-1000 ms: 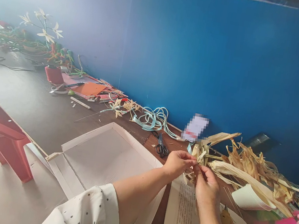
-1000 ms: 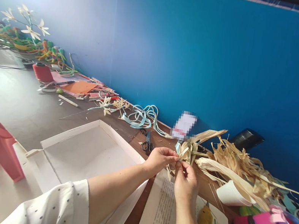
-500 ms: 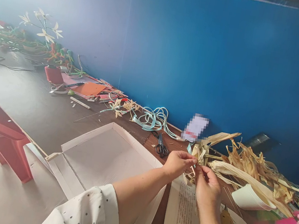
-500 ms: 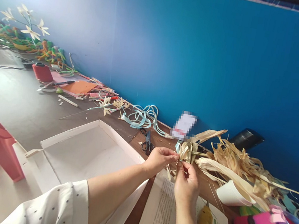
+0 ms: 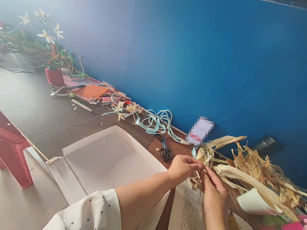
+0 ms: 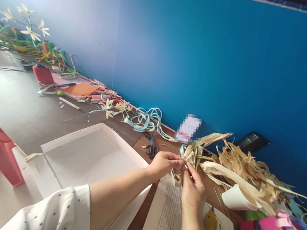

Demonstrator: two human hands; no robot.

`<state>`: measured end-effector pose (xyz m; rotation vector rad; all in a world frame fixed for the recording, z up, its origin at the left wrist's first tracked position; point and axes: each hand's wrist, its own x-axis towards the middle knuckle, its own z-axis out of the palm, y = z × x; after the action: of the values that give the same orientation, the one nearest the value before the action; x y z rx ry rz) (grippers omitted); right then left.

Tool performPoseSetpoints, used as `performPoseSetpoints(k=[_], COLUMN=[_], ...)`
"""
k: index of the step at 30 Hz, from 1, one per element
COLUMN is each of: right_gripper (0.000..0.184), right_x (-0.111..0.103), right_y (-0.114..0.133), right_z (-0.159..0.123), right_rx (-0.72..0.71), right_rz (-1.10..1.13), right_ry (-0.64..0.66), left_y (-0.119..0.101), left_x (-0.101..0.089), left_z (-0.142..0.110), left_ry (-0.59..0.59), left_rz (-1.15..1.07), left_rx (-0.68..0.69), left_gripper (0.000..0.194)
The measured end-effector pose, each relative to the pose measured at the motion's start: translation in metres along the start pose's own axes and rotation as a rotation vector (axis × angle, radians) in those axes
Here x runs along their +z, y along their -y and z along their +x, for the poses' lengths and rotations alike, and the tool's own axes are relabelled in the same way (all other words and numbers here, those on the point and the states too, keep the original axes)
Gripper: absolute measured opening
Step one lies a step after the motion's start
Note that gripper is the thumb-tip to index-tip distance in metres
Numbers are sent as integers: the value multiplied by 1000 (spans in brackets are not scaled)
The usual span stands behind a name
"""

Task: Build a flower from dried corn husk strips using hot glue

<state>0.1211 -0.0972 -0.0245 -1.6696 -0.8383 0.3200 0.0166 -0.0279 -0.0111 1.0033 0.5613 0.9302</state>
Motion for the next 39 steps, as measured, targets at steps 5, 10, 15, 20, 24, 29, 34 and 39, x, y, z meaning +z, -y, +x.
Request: performPoseSetpoints(k=[5,10,15,20,24,29,34,39], right_gripper=[52,46,41,39,37,37,38,38], right_x=[-2,-3,-1,1,1,1,0,-2], right_y=[1,7,11,9,6,8,9,6], right_z=[-1,-3,-6,-6,-5,-6,-6,-5], right_rx=[-24,-171,-376,-427,-435,-477,-499,-468], right_rz=[-67,-198,-295,-301,-282,-326,-365,-332], right_ry=[-21,-105,-222,-261,-293,-294,-309,-293], left_y=[1,10,7,5,8,11,11,10], left_x=[2,6,12,16,16,14,14,14], left_z=[0,-2,-19,-28,-27,-25,-26,-27], left_ry=[-1,2,-40,-44,-30,11,50,82], left_rz=[54,279,542,751,814,893,934,951], left_rx=[15,173,434,622,655,729,779,777], left_gripper=[37,23,28,32,35,41,42,36])
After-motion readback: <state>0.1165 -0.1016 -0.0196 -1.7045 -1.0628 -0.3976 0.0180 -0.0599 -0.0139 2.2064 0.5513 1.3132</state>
